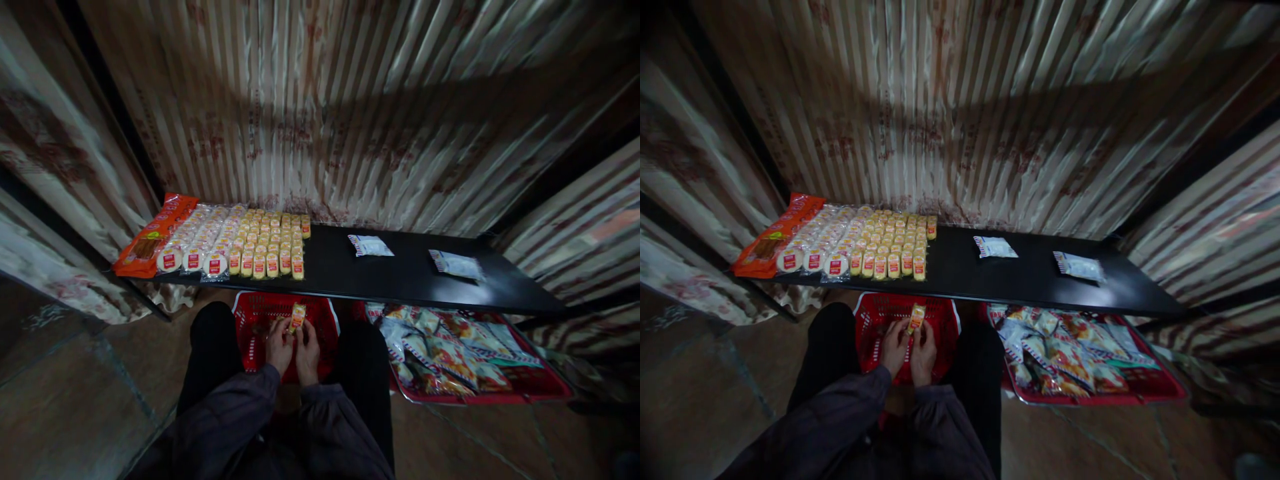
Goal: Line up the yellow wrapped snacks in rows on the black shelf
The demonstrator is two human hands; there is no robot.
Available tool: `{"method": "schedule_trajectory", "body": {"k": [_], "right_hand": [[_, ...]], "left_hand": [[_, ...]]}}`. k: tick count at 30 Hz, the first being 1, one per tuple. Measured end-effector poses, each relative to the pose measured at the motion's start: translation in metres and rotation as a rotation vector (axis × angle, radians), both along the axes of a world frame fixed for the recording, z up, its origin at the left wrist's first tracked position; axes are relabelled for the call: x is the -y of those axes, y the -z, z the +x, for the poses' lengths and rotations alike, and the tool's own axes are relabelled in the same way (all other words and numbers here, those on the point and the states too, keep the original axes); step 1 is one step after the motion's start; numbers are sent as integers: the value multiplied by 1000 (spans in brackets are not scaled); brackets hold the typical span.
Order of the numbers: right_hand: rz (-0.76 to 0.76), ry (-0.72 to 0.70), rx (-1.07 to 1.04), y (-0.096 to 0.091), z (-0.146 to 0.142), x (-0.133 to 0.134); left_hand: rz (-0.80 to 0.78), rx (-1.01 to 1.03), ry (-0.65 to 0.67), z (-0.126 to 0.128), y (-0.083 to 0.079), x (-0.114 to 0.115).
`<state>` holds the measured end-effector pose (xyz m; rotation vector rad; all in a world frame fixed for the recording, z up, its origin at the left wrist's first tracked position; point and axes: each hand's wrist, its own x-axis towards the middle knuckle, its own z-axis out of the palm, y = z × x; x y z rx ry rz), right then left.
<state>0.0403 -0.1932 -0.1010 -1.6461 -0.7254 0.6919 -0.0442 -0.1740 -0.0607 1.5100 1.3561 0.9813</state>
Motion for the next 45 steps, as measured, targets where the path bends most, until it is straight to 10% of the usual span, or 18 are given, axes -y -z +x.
{"method": "schedule_trajectory", "body": {"k": [18, 45], "right_hand": [[162, 29, 144, -70, 55, -53], [212, -118, 178, -72, 129, -194]], "left_hand": [[76, 124, 65, 51, -66, -47], [67, 145, 54, 137, -57, -155]]}}
